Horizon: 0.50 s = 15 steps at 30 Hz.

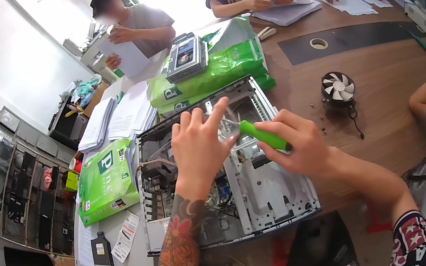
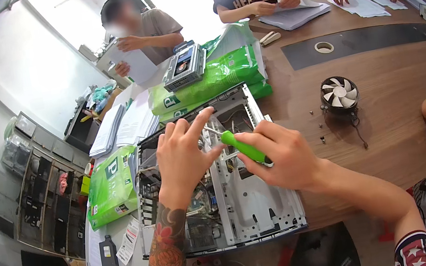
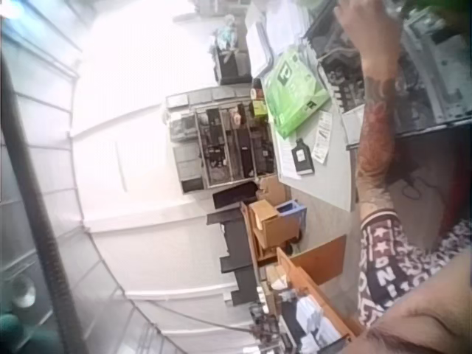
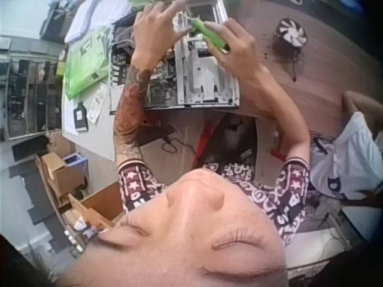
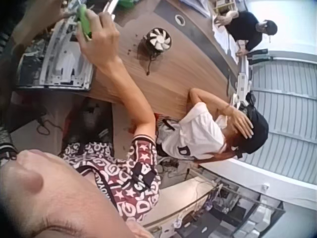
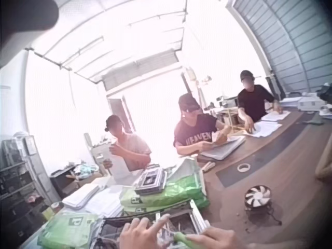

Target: The person uses a screwdriver to remove and reinstall a fan and a metal bracket inside a computer chassis, while also handling a plastic bag.

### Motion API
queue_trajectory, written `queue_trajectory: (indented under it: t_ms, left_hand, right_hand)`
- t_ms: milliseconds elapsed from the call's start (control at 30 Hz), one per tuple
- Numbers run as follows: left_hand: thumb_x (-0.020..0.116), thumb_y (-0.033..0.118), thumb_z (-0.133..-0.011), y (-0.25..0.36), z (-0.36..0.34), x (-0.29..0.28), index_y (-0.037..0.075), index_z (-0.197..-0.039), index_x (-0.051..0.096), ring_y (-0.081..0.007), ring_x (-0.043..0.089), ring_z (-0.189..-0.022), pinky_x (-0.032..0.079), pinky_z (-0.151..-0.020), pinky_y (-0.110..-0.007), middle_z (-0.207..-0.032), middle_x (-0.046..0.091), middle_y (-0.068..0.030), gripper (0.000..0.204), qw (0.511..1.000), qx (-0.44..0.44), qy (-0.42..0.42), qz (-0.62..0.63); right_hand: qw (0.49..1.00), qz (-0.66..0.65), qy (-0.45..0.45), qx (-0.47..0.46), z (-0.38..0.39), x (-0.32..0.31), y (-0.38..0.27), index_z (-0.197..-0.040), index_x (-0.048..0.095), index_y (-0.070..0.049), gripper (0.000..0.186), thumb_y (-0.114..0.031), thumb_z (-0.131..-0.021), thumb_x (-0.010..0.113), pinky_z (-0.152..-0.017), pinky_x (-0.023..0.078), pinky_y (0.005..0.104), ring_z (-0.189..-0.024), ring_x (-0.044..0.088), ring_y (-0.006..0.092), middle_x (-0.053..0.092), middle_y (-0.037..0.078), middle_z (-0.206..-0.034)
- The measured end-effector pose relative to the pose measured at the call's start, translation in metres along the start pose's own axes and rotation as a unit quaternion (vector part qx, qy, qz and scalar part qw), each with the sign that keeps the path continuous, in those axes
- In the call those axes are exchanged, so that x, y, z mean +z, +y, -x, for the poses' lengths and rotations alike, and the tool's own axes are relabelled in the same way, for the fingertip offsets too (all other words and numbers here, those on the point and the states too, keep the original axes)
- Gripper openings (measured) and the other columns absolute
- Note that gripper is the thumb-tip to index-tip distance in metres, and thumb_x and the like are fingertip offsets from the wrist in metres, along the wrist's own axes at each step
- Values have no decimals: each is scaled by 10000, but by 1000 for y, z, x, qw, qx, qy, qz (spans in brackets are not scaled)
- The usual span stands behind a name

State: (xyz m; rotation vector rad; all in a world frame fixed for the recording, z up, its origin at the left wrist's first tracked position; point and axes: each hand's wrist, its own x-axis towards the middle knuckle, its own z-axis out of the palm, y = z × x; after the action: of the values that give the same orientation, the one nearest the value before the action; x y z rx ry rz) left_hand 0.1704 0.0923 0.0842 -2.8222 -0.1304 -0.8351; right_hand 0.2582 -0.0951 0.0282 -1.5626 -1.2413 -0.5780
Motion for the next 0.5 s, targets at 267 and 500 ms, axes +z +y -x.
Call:
queue_trajectory:
  t_ms: [267,500]
  left_hand:
    - [829,405,-666,-36,3,7,305,-1337,564,-224,572,-878,459,-767,-384,-844,557,-24,728,995,-68,23,-64]
    - [825,410,-683,-52,4,15,287,-1336,551,-243,601,-817,464,-744,-397,-817,564,-39,718,990,-107,40,-86]
  right_hand:
    - [996,28,-27,-75,-5,1,0,-1063,654,-48,321,-73,-759,756,-550,488,330,-633,580,219,534,64,-804]
    - [996,-75,22,33,9,-3,7,-1005,652,-8,224,-48,-795,721,-501,442,310,-586,587,203,601,101,-755]
